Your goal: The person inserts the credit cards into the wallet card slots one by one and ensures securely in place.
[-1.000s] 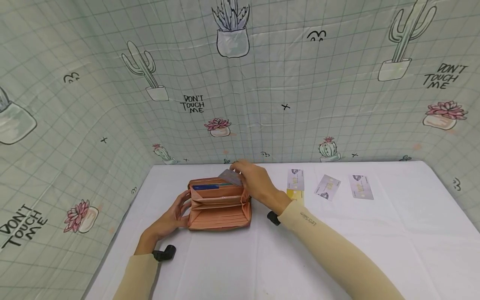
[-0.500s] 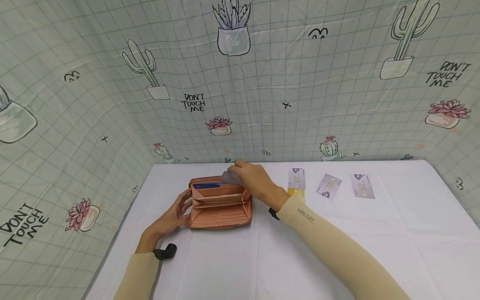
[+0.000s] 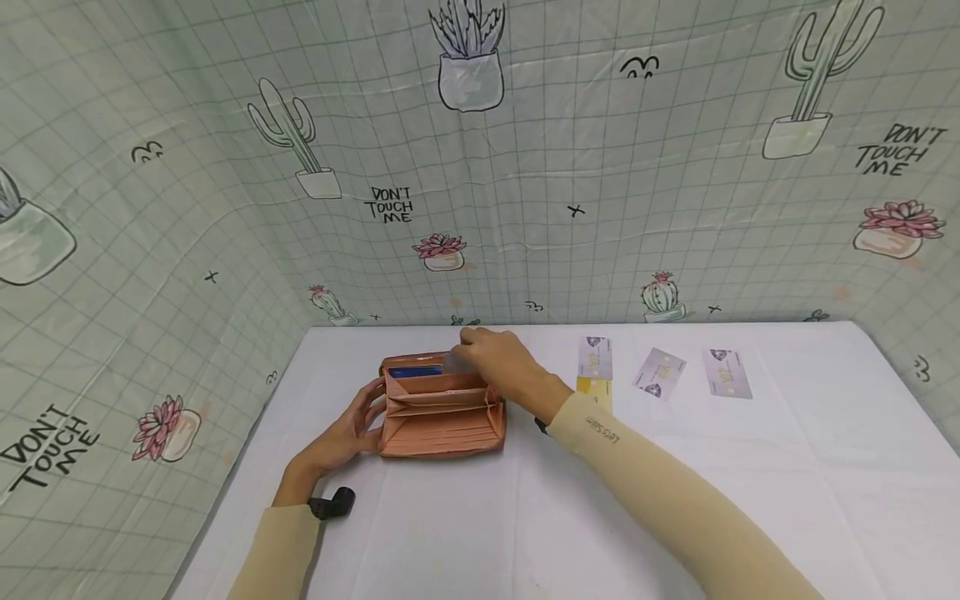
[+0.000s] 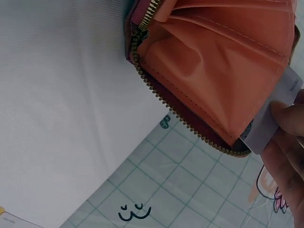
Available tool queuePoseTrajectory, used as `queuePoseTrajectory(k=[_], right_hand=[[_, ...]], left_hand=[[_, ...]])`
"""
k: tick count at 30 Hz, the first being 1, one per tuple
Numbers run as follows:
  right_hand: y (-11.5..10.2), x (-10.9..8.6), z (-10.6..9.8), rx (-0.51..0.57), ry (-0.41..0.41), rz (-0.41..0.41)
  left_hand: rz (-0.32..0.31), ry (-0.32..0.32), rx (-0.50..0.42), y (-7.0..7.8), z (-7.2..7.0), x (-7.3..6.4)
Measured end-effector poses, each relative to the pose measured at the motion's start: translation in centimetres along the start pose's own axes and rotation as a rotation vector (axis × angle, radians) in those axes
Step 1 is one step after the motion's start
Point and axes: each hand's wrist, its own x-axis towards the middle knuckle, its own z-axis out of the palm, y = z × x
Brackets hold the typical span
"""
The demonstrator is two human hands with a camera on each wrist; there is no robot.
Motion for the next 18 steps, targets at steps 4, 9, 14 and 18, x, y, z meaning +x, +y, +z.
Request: queuePoseTrajectory(k=[4,9,14,18], right_hand=[[-0.12,0.13,0.05,-0.022,-0.029,0.004],[-0.23,0.09,0.03,0.019,-0.042,0.049],[-0.35,-0.18,-0.04,0.047,-0.029,0.084],[-0.44,-0.17,0.11,0.022,-0.046,0.066]], left_hand=[[-0.002,0.002,0.0,0.02,0.02,-0.02],[-0.003,0.003,-0.012,-0.07,0.01,-0.03],[-0.006,0.004,-0.007,-0.17,0.02,-0.03],[-0.01,0.011,-0.003,-0.14,0.06,0.03]])
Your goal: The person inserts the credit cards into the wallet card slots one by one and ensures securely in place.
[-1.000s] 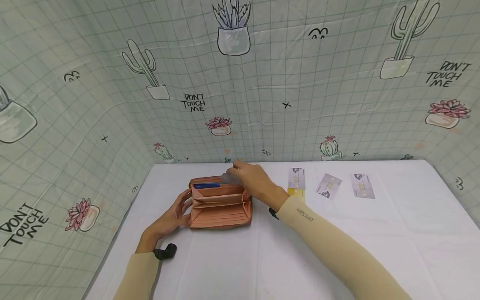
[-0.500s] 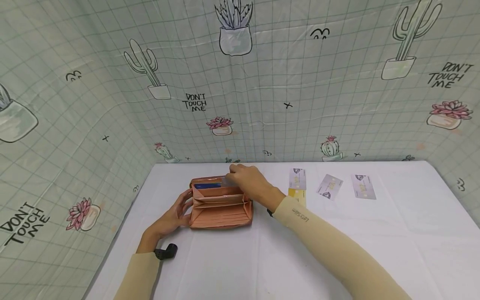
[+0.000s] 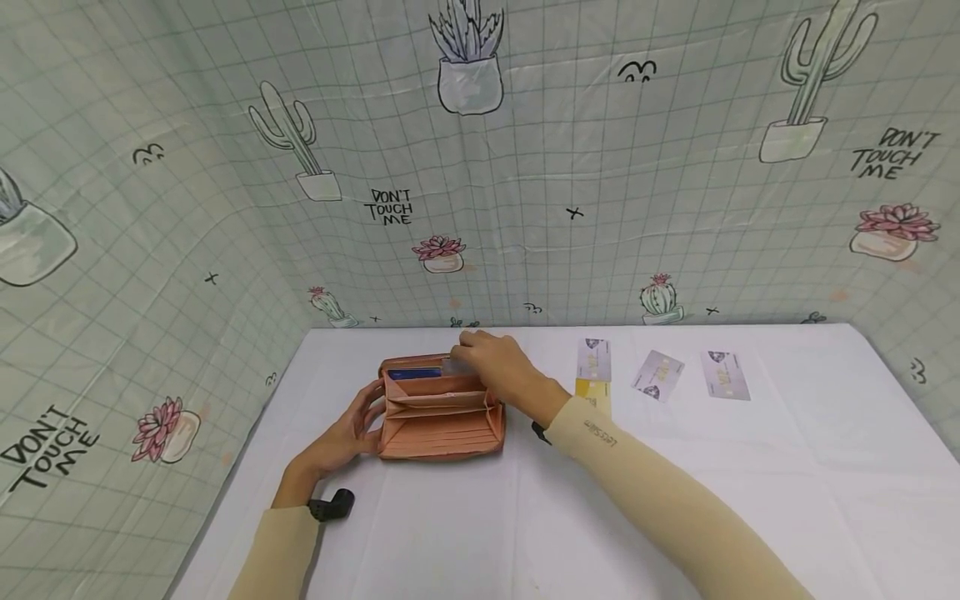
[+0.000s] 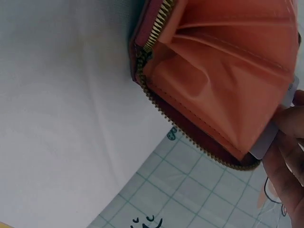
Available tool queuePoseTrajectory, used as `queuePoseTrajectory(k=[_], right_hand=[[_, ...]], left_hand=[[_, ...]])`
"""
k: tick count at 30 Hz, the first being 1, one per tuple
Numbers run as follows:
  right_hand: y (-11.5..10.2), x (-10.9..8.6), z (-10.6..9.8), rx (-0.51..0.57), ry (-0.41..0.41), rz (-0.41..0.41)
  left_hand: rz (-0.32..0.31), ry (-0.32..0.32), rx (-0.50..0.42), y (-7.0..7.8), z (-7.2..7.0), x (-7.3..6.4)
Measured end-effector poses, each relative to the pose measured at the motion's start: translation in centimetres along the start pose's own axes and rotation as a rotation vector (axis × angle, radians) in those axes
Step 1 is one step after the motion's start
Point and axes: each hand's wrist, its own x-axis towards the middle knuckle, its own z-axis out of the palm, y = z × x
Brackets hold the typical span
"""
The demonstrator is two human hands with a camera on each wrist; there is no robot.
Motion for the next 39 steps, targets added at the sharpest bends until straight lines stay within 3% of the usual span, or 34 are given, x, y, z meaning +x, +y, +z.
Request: queuePoseTrajectory(k=[8,21,26,32,39], right_hand=[[-0.3,-0.2,0.7,-0.046,-0.079,-0.003],[-1.2,-0.2,0.6,-0.071,-0.068,0.004],[-1.5,-0.5,0.4,-0.042,-0.094,0.04],[-1.8,-1.0,0.2,0.042,-0.104,0.084],[-1.9,-1.7,-0.1,0.077,-0.106,0.085]], left_hand=[[-0.002,-0.01,-0.021,0.0,0.1,0.1],[0.015,-0.008,-0.016,-0.1,0.0,0.2],[-0.011,0.003,-0.003,-0.2,-0.1,0.3],[0.002,-0.008,-0.023,-0.1,0.0,0.2],[-0.004,-0.001,-0.023,0.0,0.1,0.2]])
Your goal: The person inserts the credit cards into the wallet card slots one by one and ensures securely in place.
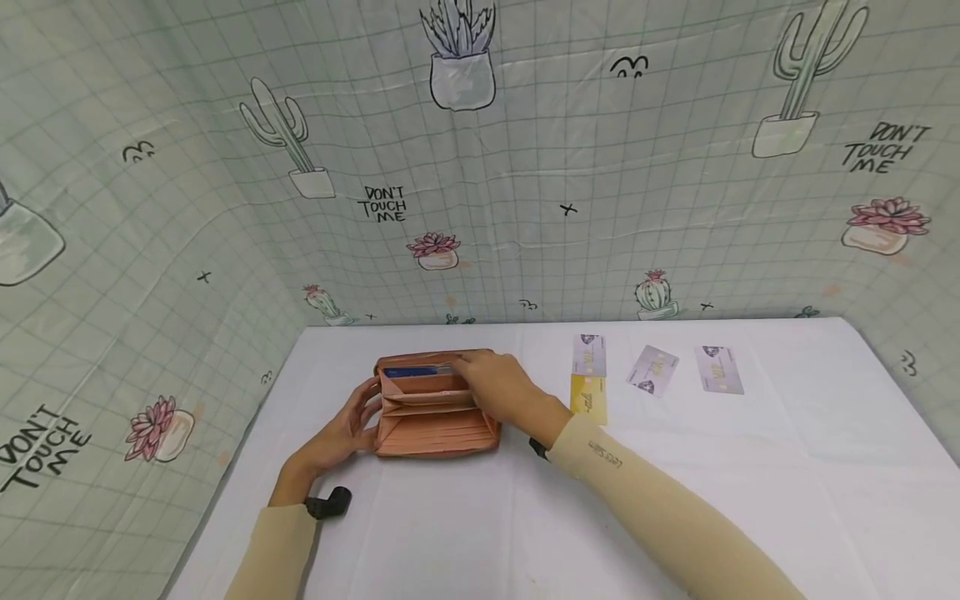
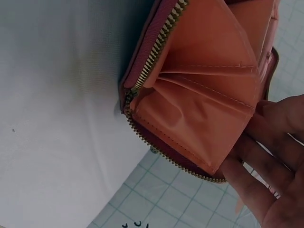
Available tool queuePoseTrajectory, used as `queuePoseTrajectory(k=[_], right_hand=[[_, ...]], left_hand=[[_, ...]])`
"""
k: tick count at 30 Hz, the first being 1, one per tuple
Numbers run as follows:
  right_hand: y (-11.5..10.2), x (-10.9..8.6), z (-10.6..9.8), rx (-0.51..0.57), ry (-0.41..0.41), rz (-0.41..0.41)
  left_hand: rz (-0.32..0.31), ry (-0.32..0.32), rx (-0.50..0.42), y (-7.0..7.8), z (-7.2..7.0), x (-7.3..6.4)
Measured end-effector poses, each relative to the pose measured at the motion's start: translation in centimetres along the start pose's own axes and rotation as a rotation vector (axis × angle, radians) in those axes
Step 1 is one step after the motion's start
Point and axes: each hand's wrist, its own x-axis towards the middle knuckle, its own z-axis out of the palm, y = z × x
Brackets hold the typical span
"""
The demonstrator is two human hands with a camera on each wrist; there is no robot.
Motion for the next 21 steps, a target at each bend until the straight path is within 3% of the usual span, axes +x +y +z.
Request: queuePoseTrajectory(k=[7,12,15,21], right_hand=[[0.1,-1.1,-0.1,0.093,-0.021,0.013],[0.3,-2.5,0.5,0.309,0.0,0.065],[0.2,-3.5,0.8,0.435,0.07,0.111],[-0.8,-5.5,1.4,0.57,0.274,0.269]], left_hand=[[0.005,-0.002,0.004,0.0,0.1,0.0],[-0.002,0.005,0.009,-0.1,0.0,-0.2],[-0.002,0.009,0.011,-0.2,0.0,-0.3],[0.013,0.001,0.014,0.0,0.1,-0.2]])
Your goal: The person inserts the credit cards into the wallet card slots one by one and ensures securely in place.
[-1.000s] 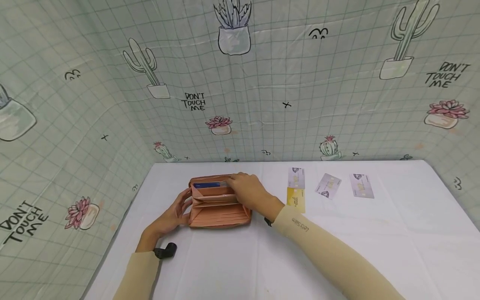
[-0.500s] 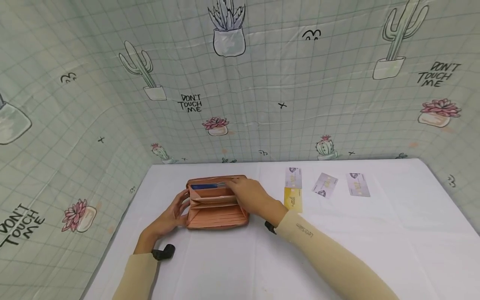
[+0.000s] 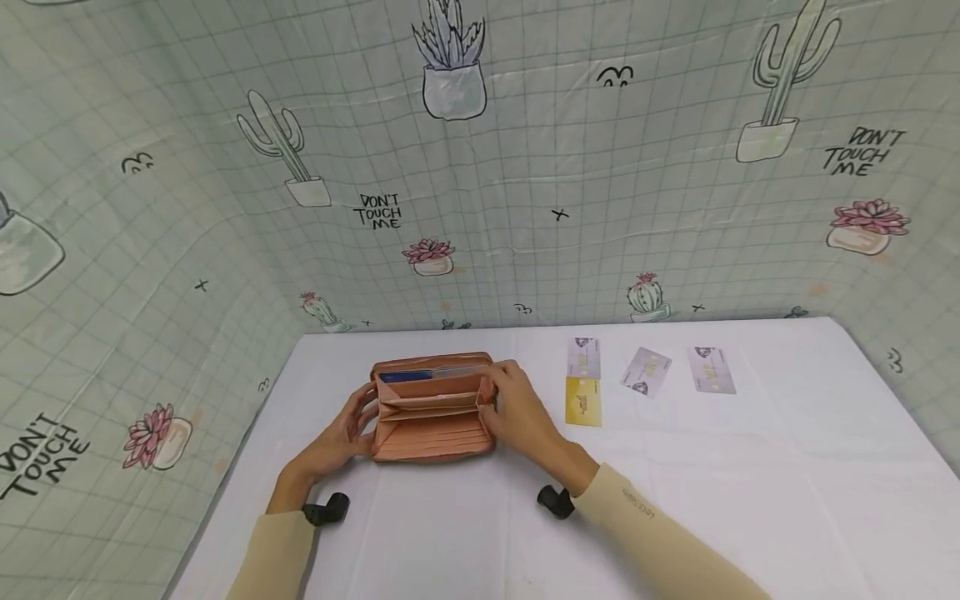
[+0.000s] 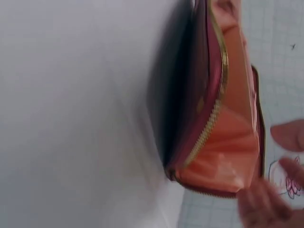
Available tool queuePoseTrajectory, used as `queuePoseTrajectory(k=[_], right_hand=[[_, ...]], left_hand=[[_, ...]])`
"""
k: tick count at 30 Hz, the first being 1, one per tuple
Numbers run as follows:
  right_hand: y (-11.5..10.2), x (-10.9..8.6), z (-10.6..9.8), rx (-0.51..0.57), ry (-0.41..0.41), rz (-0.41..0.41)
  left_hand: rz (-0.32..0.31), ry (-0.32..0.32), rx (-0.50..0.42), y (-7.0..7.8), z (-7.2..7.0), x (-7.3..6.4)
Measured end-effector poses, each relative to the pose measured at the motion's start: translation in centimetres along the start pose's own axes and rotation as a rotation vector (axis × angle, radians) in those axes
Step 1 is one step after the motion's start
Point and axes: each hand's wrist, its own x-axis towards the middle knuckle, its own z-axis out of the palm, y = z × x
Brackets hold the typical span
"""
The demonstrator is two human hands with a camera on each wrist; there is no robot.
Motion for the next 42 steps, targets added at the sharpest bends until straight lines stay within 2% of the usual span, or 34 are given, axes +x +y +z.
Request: queuePoseTrajectory(k=[3,7,15,18,22,26,30,32,34,37,42], right_hand=[[-0.2,-1.2,0.3,0.073,0.014,0.103],[-0.4,-2.6,0.8,0.166,-0.028,0.252],[-1.2,-3.8,1.8,0.418,-0.091,0.538],[-1.4,-4.0,2.1,0.507,-0.086,0.602],[-1.2,-3.9,2.5,0.658,-0.036,0.663],[-0.9,-3.8,2.7,0.753,-0.001,0.693],[-0.9,-3.9,2.5,0.756,-0.002,0.697],[-0.9,-3.9,2.5,0.75,-0.006,0.697],[-0.9,-3.9,2.5,0.74,-0.009,0.699],[-0.8,-3.8,2.5,0.726,-0.016,0.702],[-0.7,-3.6,2.2,0.698,-0.027,0.705]], left_hand=[[0.003,0.004,0.007,0.0,0.0,0.0],[0.0,0.013,0.003,0.1,0.0,-0.1],[-0.018,0.023,0.015,0.3,0.0,-0.2],[-0.038,0.035,0.054,0.5,0.0,-0.3],[-0.052,0.074,0.133,1.1,0.1,-0.4],[-0.044,0.149,0.208,1.9,0.4,-0.3],[-0.027,0.329,0.233,2.4,1.1,0.1],[-0.012,0.431,0.209,2.6,1.5,0.6],[0.006,0.503,0.174,2.7,1.9,1.0],[0.014,0.563,0.144,2.8,2.4,1.8],[0.006,0.591,0.186,2.6,3.2,2.5]])
